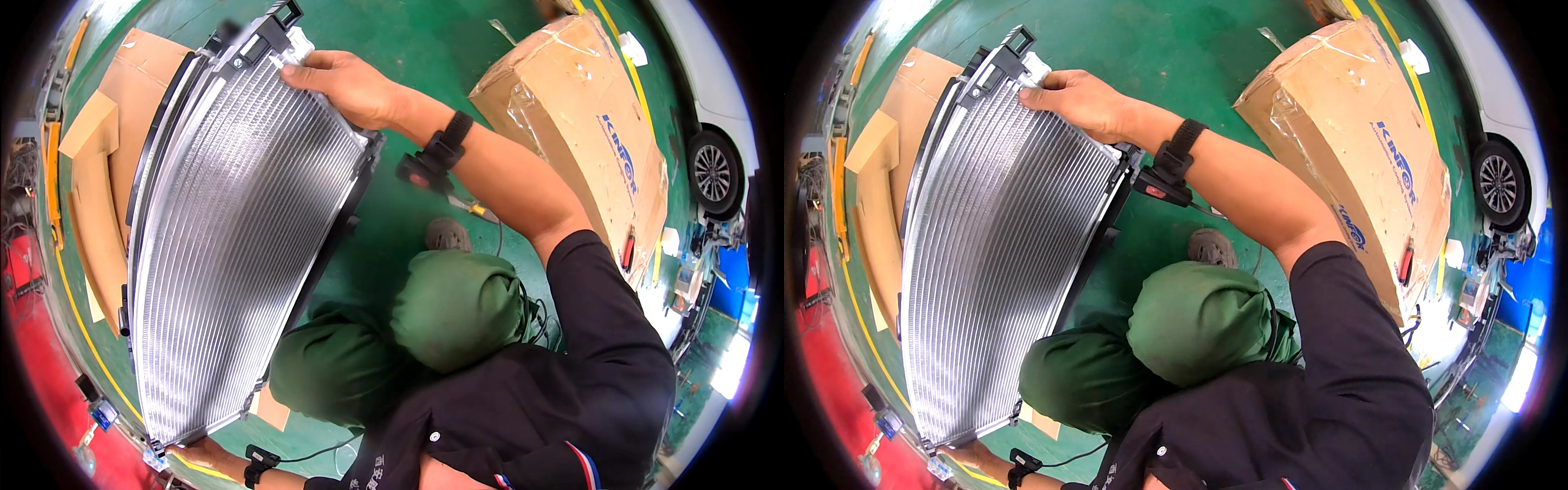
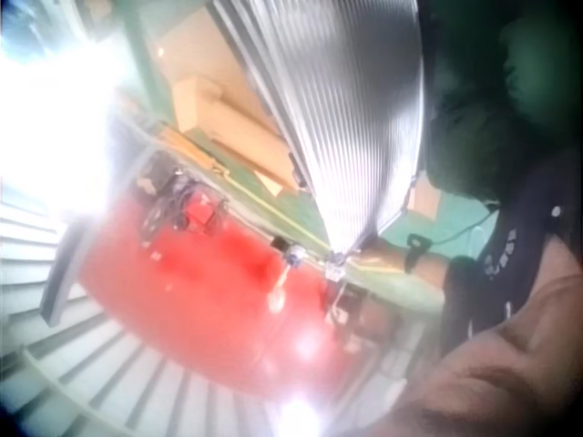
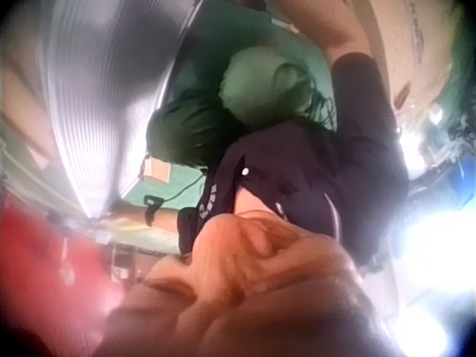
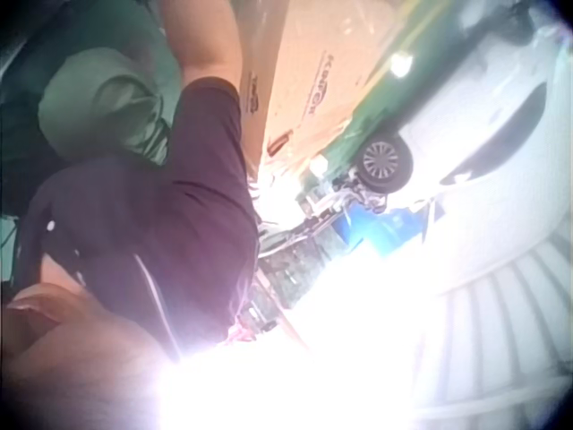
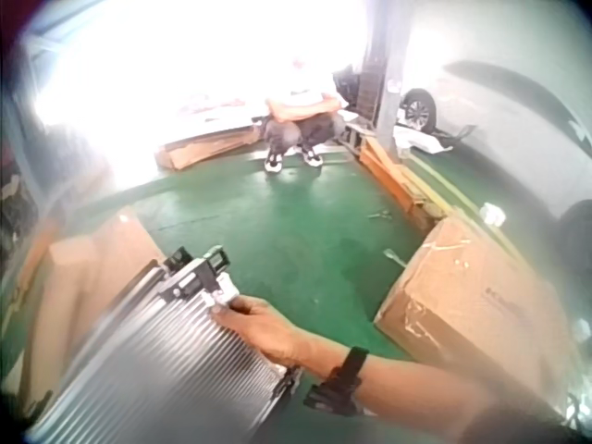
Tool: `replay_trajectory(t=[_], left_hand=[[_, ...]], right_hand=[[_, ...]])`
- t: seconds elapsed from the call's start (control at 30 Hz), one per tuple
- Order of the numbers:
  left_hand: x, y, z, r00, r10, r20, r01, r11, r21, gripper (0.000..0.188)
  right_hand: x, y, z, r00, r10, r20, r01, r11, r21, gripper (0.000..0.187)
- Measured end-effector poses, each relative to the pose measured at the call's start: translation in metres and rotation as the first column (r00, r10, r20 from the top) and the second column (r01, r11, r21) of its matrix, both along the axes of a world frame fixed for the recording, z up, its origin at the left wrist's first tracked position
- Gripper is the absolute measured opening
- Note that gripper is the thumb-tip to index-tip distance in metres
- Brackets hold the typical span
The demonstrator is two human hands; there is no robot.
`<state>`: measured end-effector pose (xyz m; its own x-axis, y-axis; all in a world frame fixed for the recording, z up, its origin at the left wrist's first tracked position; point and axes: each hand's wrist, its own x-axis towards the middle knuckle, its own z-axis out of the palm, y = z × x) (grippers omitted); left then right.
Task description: The person places a secondary radiator unit onto a main radiator assembly and uses a screwdriver to secure the components together by hand.
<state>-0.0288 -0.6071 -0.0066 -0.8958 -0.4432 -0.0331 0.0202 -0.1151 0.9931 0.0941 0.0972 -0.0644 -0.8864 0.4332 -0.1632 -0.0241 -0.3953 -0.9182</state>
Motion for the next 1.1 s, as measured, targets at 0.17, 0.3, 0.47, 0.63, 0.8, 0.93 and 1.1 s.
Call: replay_trajectory(t=[0.17,0.3,0.47,0.63,0.8,0.93,1.1], left_hand=[[0.008,-0.012,0.002,0.999,0.027,-0.022,-0.028,1.000,-0.013,0.097],[0.014,0.018,0.023,0.999,0.013,0.037,-0.012,0.999,-0.035,0.091],[0.000,0.011,0.042,1.000,0.011,0.023,-0.012,1.000,0.020,0.094],[0.033,0.110,0.068,0.997,-0.035,-0.073,-0.009,0.853,-0.523,0.078],[0.045,0.143,0.097,0.966,-0.208,-0.152,-0.056,0.404,-0.913,0.086],[0.009,0.127,0.120,0.885,-0.346,-0.311,-0.135,0.449,-0.883,0.094],[-0.018,0.147,0.163,0.800,-0.406,-0.443,-0.239,0.462,-0.854,0.096]], right_hand=[[0.005,-0.005,0.020,0.999,0.045,0.018,-0.046,0.997,0.059,0.057],[0.012,0.009,0.020,1.000,0.015,0.000,-0.015,0.996,0.086,0.058],[0.013,0.024,0.039,0.998,-0.002,-0.056,0.008,0.994,0.107,0.053],[0.028,0.037,0.046,0.996,-0.006,-0.084,0.015,0.994,0.110,0.043],[0.045,0.056,0.058,0.984,-0.056,-0.171,0.057,0.998,-0.001,0.038],[0.056,0.073,0.070,0.977,-0.093,-0.191,0.098,0.995,0.015,0.043],[0.084,0.100,0.080,0.961,-0.017,-0.276,0.011,1.000,-0.023,0.057]])
